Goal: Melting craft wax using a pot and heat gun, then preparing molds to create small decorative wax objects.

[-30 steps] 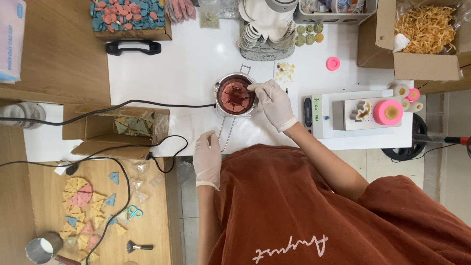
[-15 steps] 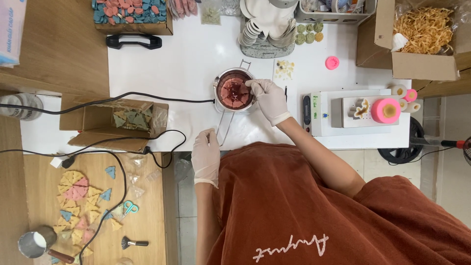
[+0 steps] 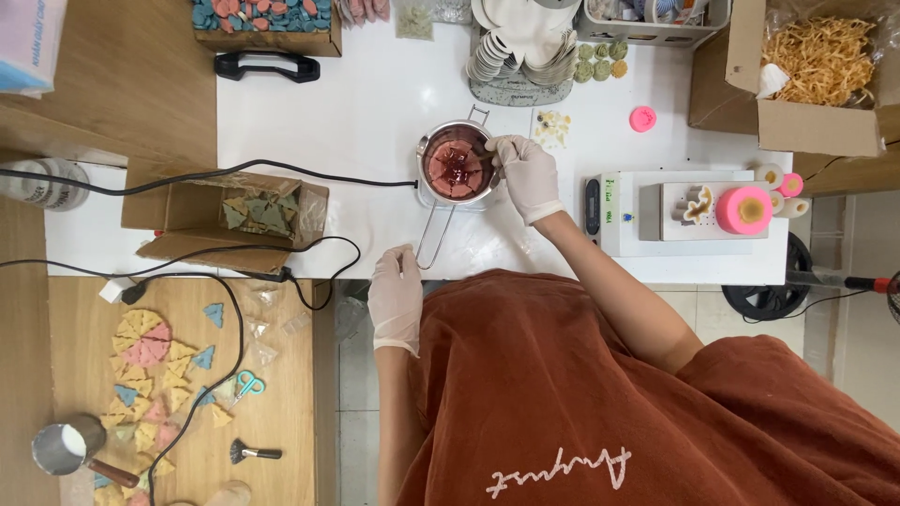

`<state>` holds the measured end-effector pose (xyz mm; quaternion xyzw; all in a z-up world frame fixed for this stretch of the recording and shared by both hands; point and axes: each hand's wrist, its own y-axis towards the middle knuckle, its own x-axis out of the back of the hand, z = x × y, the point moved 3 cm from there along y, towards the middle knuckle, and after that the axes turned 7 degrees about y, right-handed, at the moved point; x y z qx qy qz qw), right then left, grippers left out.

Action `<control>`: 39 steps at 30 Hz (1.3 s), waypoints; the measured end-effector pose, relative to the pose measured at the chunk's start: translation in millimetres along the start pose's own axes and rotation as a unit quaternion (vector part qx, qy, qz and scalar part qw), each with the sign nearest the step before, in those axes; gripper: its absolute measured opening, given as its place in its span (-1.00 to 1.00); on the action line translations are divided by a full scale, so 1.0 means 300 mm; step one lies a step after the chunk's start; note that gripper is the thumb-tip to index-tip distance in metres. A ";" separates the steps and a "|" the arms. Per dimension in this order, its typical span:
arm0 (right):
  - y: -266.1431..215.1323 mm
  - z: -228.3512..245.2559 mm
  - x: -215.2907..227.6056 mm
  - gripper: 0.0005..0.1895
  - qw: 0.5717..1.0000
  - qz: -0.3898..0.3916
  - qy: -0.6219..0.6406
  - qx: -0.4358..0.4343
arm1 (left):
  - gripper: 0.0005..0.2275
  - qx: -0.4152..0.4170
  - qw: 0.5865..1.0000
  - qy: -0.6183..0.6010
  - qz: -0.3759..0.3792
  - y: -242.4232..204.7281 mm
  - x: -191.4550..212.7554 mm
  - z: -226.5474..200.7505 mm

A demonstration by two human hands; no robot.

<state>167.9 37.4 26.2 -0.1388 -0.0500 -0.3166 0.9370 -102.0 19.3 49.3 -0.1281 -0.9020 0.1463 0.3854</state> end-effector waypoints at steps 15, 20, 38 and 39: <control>-0.031 0.072 -0.046 -0.75 0.998 0.036 0.029 0.042 | -0.68 -0.013 0.999 0.020 0.024 -0.022 0.069 -0.096; -0.039 0.059 -0.098 -0.77 0.998 0.041 0.003 0.043 | -0.68 -0.026 0.999 0.033 0.019 -0.020 0.065 -0.100; -0.021 0.114 0.029 -0.79 0.982 -0.027 -0.095 0.160 | -0.71 -0.060 0.996 0.059 -0.003 0.011 0.007 -0.054; -0.024 0.118 0.043 -0.82 0.961 -0.034 -0.156 0.226 | -0.71 -0.071 0.996 0.058 -0.009 0.011 0.004 -0.052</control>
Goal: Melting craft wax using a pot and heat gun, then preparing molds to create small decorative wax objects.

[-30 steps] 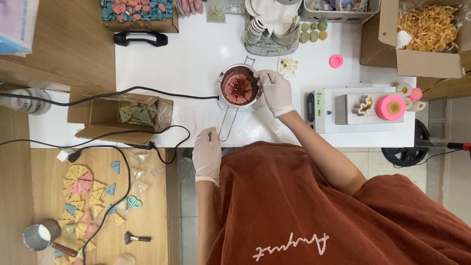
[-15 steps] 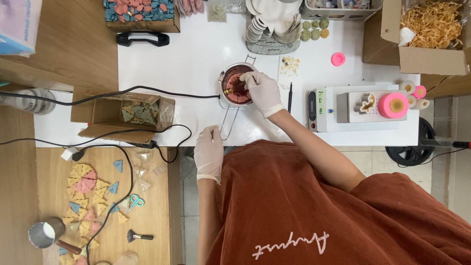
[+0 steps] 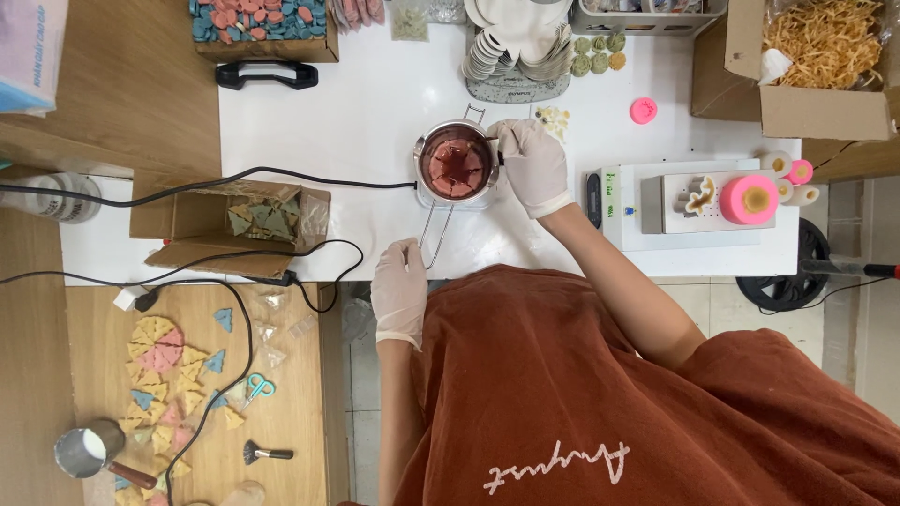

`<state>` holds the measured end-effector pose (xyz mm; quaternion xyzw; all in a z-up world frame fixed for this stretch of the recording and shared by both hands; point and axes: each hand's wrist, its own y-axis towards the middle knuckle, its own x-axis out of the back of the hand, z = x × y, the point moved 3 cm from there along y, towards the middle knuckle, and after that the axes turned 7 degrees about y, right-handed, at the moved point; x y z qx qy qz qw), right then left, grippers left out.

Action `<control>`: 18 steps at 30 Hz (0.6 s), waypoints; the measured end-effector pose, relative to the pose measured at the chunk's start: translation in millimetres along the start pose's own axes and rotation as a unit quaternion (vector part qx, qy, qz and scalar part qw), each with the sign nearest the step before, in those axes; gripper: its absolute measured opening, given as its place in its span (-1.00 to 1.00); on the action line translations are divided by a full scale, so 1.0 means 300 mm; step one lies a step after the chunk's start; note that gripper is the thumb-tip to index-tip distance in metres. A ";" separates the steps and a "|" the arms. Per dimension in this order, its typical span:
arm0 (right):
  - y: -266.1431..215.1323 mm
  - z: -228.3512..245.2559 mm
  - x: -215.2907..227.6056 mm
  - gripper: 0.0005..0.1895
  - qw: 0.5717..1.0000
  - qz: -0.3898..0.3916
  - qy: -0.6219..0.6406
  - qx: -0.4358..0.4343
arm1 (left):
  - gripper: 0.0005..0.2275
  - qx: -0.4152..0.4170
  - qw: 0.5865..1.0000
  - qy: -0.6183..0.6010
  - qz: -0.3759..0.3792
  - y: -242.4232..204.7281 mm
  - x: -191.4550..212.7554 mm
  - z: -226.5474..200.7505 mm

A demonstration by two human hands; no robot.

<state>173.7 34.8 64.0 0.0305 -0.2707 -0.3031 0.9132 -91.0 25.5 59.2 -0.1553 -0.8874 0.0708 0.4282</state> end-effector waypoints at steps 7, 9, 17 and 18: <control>-0.034 -0.053 -0.008 -0.89 0.990 0.046 -0.111 0.078 | -0.71 0.005 1.000 0.001 0.006 0.011 -0.006 -0.016; -0.039 -0.076 -0.020 -0.89 0.991 0.054 -0.103 0.067 | -0.71 0.004 1.000 0.015 0.005 0.014 -0.020 -0.004; -0.009 -0.013 0.004 -0.85 0.995 0.057 -0.076 0.043 | -0.71 0.014 1.000 0.003 0.007 0.017 -0.027 -0.008; -0.004 -0.011 0.004 -0.85 0.994 0.069 -0.072 0.046 | -0.71 0.015 1.000 0.002 0.009 0.018 -0.029 -0.010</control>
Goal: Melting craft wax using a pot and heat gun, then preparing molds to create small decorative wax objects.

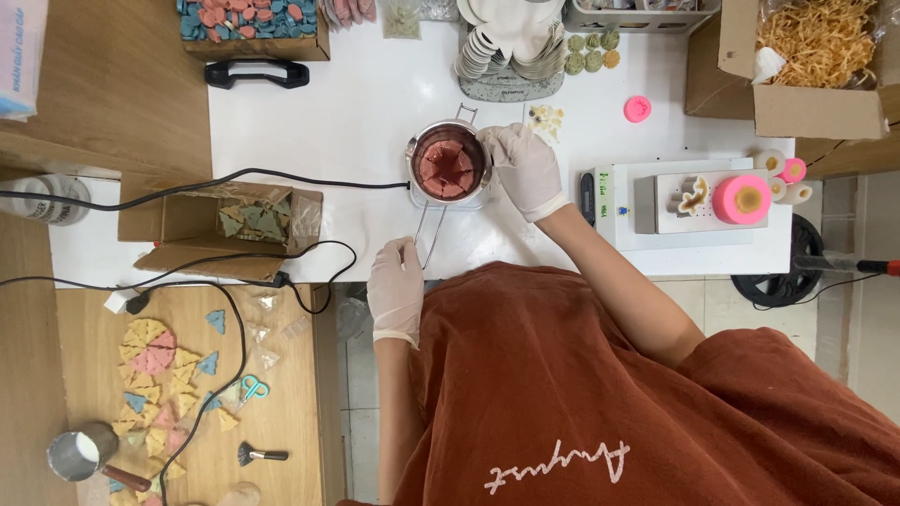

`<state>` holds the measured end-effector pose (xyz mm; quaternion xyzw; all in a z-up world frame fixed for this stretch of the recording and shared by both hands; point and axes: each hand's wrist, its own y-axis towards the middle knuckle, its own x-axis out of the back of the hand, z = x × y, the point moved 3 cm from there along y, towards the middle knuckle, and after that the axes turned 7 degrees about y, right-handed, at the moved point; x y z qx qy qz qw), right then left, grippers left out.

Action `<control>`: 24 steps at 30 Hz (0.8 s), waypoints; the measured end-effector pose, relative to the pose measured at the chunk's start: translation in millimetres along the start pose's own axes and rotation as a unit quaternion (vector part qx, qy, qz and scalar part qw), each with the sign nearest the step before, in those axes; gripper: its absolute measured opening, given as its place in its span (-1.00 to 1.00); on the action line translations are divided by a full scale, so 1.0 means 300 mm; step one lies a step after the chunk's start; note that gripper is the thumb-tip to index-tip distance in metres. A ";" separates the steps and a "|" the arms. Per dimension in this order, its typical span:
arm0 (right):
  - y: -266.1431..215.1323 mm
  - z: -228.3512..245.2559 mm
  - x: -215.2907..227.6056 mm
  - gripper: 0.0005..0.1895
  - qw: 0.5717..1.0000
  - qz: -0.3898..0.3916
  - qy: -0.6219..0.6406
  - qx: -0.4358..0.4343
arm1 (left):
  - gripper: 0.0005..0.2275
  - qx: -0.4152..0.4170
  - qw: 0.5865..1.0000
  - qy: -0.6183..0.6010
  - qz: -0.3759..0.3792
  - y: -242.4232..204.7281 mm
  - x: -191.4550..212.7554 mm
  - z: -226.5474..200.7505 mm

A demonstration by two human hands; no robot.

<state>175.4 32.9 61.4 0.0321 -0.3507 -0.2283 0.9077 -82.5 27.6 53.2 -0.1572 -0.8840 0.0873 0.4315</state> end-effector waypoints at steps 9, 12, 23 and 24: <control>-0.003 -0.001 -0.006 -0.85 0.999 0.027 0.028 0.027 | -0.71 -0.003 1.000 -0.004 -0.012 0.001 0.001 -0.014; -0.011 0.030 0.004 -0.83 0.991 0.010 0.120 -0.050 | -0.71 0.002 1.000 0.005 -0.009 0.005 -0.009 -0.009; -0.121 -0.109 -0.058 -0.68 0.912 0.037 0.289 -0.288 | -0.72 -0.029 0.999 0.004 -0.033 -0.036 0.026 -0.113; -0.134 -0.119 -0.048 -0.64 0.910 0.058 0.287 -0.293 | -0.72 -0.034 0.998 0.007 -0.051 -0.038 0.020 -0.116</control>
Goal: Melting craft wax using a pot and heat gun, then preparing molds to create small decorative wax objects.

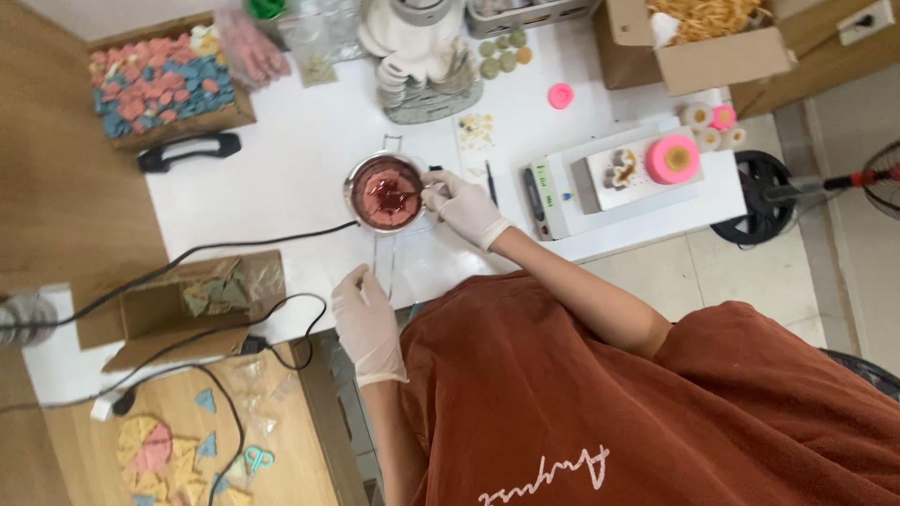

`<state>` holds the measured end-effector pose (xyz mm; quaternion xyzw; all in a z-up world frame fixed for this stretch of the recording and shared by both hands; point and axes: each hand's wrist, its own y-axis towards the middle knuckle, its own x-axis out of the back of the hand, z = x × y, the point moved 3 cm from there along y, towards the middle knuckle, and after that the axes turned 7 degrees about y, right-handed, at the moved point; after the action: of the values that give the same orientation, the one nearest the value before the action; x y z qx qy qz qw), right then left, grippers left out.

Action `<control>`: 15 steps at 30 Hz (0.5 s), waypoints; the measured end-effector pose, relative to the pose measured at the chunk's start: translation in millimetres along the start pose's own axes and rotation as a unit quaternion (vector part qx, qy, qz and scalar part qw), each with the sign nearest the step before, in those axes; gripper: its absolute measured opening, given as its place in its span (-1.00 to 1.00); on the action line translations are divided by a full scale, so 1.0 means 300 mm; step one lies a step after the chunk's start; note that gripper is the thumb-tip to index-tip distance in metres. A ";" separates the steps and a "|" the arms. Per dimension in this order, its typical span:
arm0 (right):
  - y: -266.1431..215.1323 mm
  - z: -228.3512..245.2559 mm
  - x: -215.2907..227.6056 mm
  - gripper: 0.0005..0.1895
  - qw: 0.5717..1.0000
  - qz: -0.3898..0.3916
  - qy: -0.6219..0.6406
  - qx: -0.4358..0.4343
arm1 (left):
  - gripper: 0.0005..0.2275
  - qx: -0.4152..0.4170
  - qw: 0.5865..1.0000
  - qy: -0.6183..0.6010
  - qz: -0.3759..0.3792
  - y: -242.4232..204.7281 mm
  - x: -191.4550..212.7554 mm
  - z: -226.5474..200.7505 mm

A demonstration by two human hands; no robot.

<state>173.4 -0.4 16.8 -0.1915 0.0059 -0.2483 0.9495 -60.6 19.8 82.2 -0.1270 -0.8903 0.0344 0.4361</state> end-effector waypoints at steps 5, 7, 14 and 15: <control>-0.083 0.013 0.094 -0.60 0.991 -0.023 -0.127 0.022 | -0.74 -0.029 0.998 -0.031 -0.046 -0.033 -0.013 -0.051; -0.133 0.040 0.145 -0.60 0.986 -0.036 -0.162 0.028 | -0.75 -0.048 0.997 -0.033 -0.055 -0.046 -0.021 -0.085; -0.355 0.122 0.386 -0.50 0.988 -0.098 -0.106 0.050 | -0.77 -0.076 0.991 -0.110 -0.019 -0.091 -0.091 -0.238; -0.390 0.121 0.432 -0.47 0.987 -0.119 -0.097 0.049 | -0.77 -0.082 0.988 -0.128 -0.005 -0.102 -0.110 -0.259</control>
<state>236.0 -142.7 104.1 -0.1673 -0.1213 -0.3396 0.9176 13.7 -22.1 110.2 -0.1521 -0.9391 -0.0253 0.3070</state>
